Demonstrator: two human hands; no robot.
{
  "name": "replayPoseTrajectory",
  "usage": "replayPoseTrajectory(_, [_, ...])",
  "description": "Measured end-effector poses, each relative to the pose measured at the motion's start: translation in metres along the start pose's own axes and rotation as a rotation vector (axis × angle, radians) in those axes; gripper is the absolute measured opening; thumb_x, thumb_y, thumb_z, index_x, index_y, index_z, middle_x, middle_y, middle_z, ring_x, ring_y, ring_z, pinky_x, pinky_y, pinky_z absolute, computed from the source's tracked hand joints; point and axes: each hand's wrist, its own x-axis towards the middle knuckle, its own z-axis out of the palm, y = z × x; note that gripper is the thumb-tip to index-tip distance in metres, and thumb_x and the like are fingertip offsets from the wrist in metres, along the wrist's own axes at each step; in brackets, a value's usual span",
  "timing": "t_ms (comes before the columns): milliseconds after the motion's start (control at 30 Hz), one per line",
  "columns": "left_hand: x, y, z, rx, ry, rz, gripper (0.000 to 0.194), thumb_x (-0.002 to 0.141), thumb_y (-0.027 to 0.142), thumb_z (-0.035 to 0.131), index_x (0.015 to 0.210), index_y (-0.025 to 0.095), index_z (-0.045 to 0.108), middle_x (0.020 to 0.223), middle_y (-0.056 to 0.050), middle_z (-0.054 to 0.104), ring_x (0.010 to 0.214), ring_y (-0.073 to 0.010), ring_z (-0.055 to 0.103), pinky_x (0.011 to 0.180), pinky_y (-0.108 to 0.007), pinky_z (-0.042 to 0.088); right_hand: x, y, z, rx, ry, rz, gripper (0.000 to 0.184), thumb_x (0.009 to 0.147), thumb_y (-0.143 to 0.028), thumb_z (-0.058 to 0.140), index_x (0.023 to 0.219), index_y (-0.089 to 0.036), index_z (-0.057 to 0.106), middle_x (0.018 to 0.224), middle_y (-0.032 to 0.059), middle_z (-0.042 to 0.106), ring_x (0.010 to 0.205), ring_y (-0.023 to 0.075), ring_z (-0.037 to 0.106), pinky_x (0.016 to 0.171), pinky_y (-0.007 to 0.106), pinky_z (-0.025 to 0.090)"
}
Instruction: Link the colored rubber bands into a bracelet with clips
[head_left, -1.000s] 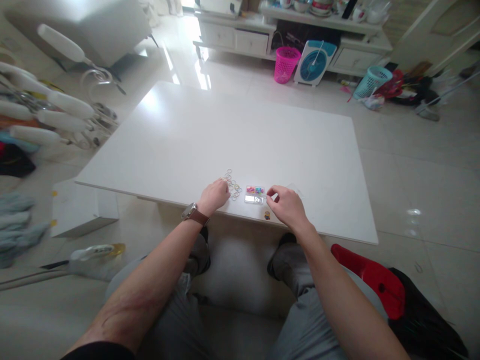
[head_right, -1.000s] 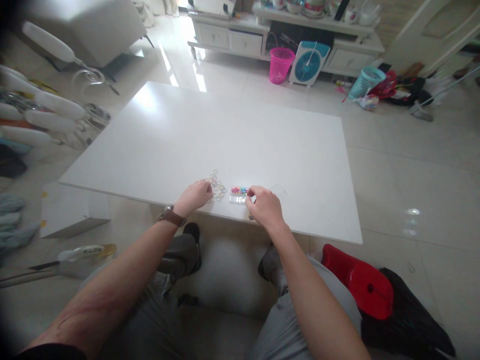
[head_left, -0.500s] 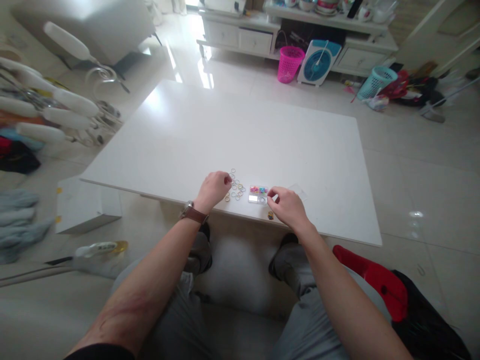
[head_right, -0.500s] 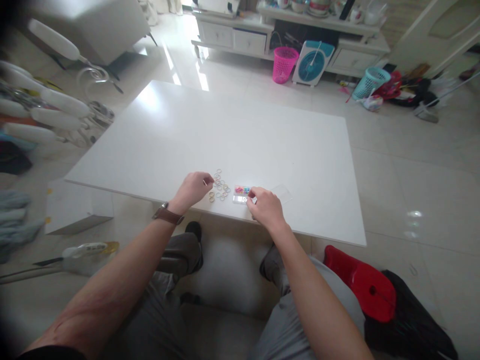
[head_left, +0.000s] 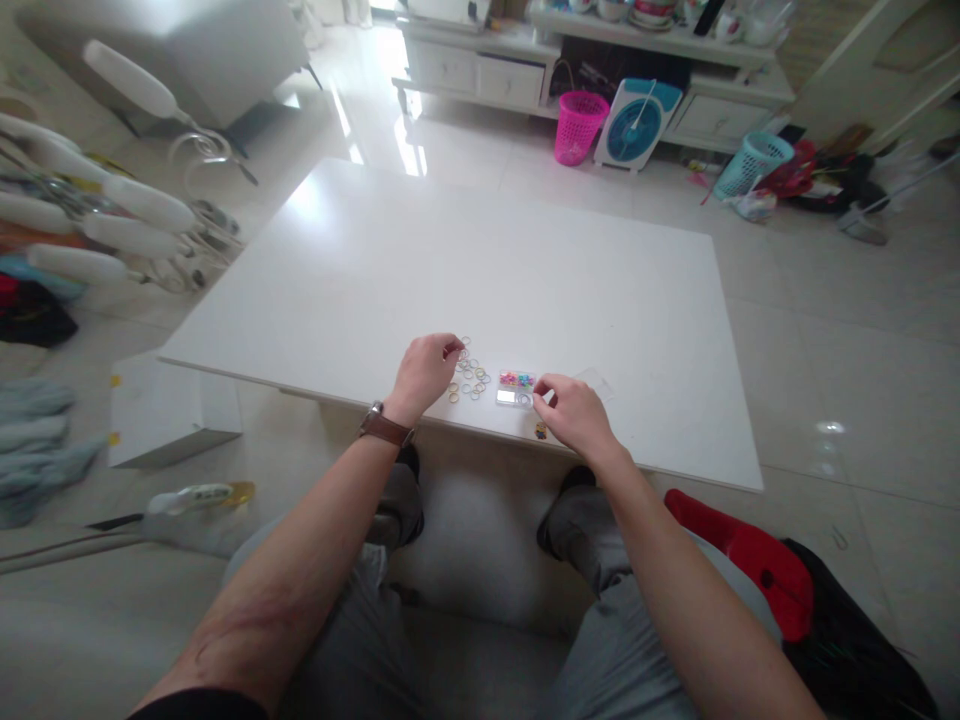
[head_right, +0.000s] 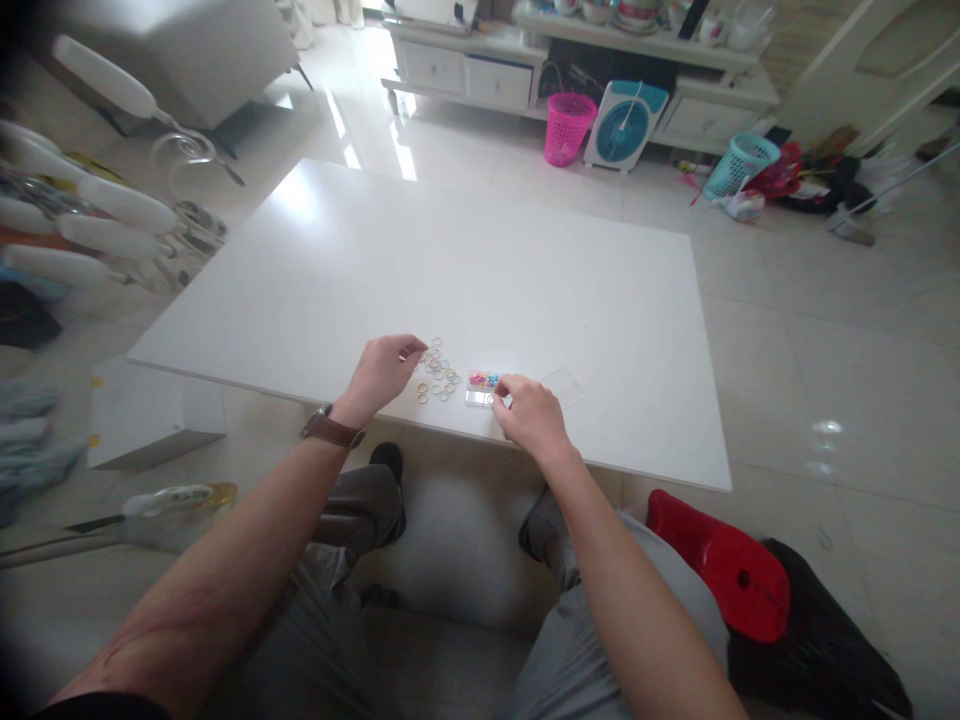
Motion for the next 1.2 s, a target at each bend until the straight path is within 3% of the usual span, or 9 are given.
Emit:
replayPoseTrajectory(500, [-0.002, 0.011, -0.003, -0.1, 0.062, 0.004, 0.003, 0.075, 0.02, 0.078, 0.075, 0.018, 0.076, 0.071, -0.003, 0.071, 0.068, -0.0165, 0.062, 0.07, -0.031, 0.047, 0.001, 0.001, 0.003, -0.018, -0.015, -0.018, 0.012, 0.09, -0.025, 0.058, 0.088, -0.024, 0.07, 0.091, 0.0022, 0.076, 0.075, 0.0183, 0.062, 0.067, 0.029, 0.035])
replayPoseTrajectory(733, [-0.001, 0.008, -0.001, -0.145, 0.107, 0.032, 0.004, 0.075, 0.016, 0.071, 0.074, 0.018, 0.073, 0.071, -0.002, 0.068, 0.069, -0.0157, 0.062, 0.071, -0.03, 0.049, 0.0, 0.001, 0.002, -0.016, -0.02, -0.013, 0.011, 0.089, -0.025, 0.058, 0.087, -0.024, 0.069, 0.089, 0.0018, 0.075, 0.073, 0.0184, 0.062, 0.067, 0.029, 0.035])
replayPoseTrajectory(900, [-0.001, 0.009, -0.001, -0.25, 0.102, 0.024, 0.003, 0.074, 0.016, 0.073, 0.077, 0.017, 0.073, 0.081, -0.004, 0.073, 0.072, -0.0162, 0.066, 0.073, -0.03, 0.053, 0.001, 0.0, 0.002, -0.013, -0.017, -0.018, 0.011, 0.089, -0.025, 0.058, 0.086, -0.024, 0.069, 0.088, 0.0021, 0.075, 0.073, 0.0184, 0.063, 0.067, 0.029, 0.036])
replayPoseTrajectory(1000, [-0.001, 0.009, -0.001, -0.252, 0.096, -0.001, 0.003, 0.073, 0.017, 0.075, 0.075, 0.018, 0.075, 0.076, -0.004, 0.075, 0.07, -0.0169, 0.067, 0.074, -0.032, 0.054, 0.001, 0.001, 0.002, -0.009, -0.016, -0.024, 0.011, 0.089, -0.025, 0.059, 0.086, -0.024, 0.069, 0.088, 0.0024, 0.075, 0.074, 0.0185, 0.063, 0.067, 0.029, 0.037])
replayPoseTrajectory(1100, [-0.002, 0.01, 0.003, -0.357, 0.023, -0.031, 0.005, 0.07, 0.02, 0.079, 0.073, 0.018, 0.075, 0.073, -0.005, 0.075, 0.072, -0.0186, 0.069, 0.072, -0.032, 0.054, 0.001, 0.0, 0.002, 0.019, -0.01, -0.028, 0.01, 0.089, -0.024, 0.06, 0.086, -0.024, 0.069, 0.088, 0.0027, 0.075, 0.073, 0.0182, 0.064, 0.068, 0.029, 0.039])
replayPoseTrajectory(1200, [-0.007, 0.017, 0.012, -0.586, -0.147, -0.079, 0.015, 0.069, 0.027, 0.081, 0.076, 0.016, 0.075, 0.075, -0.006, 0.076, 0.071, -0.0191, 0.071, 0.066, -0.03, 0.055, 0.002, -0.003, 0.004, 0.169, 0.005, -0.042, 0.013, 0.092, -0.029, 0.061, 0.085, -0.023, 0.07, 0.085, 0.0027, 0.075, 0.072, 0.0177, 0.065, 0.069, 0.029, 0.043])
